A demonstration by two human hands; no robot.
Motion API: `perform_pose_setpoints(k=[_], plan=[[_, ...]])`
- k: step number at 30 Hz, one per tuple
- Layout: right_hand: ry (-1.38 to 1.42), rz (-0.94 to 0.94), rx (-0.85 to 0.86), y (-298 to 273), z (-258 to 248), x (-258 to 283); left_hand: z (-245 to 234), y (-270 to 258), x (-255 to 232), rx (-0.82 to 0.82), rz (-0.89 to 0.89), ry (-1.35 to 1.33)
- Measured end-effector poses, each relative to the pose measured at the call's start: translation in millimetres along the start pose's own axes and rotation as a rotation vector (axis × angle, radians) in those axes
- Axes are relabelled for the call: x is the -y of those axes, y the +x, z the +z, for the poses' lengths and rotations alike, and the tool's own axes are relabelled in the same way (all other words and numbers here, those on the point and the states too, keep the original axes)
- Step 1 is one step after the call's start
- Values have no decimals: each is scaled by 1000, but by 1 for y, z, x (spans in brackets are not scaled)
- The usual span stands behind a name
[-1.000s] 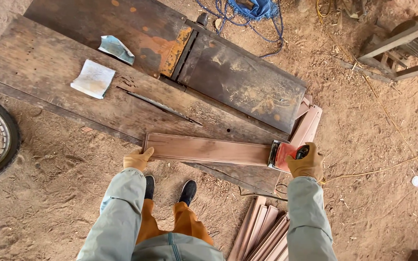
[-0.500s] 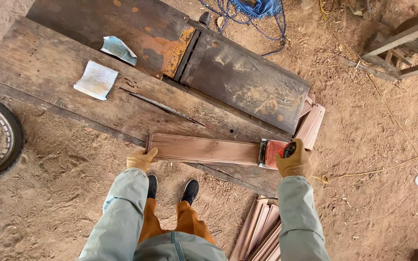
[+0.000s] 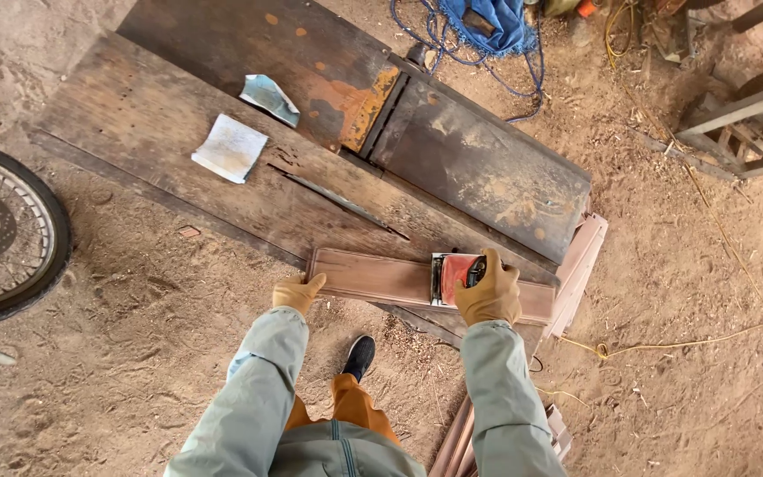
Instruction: Sanding a wooden plank using an electric orbital sander followed by manual sanding with a piece of sandpaper.
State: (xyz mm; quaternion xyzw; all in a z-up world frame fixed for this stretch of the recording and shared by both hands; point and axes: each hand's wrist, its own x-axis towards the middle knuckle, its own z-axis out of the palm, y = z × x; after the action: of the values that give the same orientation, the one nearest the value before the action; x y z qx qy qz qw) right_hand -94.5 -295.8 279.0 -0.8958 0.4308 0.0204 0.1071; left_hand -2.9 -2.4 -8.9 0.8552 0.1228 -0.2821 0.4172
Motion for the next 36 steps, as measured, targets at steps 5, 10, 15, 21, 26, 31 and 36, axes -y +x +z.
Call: perform_pose_setpoints(k=[5,10,15,21,26,31,36], plan=[[-4,-2,22,-15,6,38,1,5,4,16,10,69],[-17,-15,32,-32,14,70,-13,-5,-14,59,-5,49],[8,-70,21,-54,25,108,10,20,12,339,-161,142],[-29,-85,128,-80,32,166,-14,-4,14,485,-509,-1211],[-47,-143,118,-94,43,196,-48,-16,2,463,-489,-1223],[-81,-150,158,-106,42,217,-61,-24,6,446,-469,-1233],[-57,-181,126,-112,46,224,-70,-33,3,435,-445,-1235]])
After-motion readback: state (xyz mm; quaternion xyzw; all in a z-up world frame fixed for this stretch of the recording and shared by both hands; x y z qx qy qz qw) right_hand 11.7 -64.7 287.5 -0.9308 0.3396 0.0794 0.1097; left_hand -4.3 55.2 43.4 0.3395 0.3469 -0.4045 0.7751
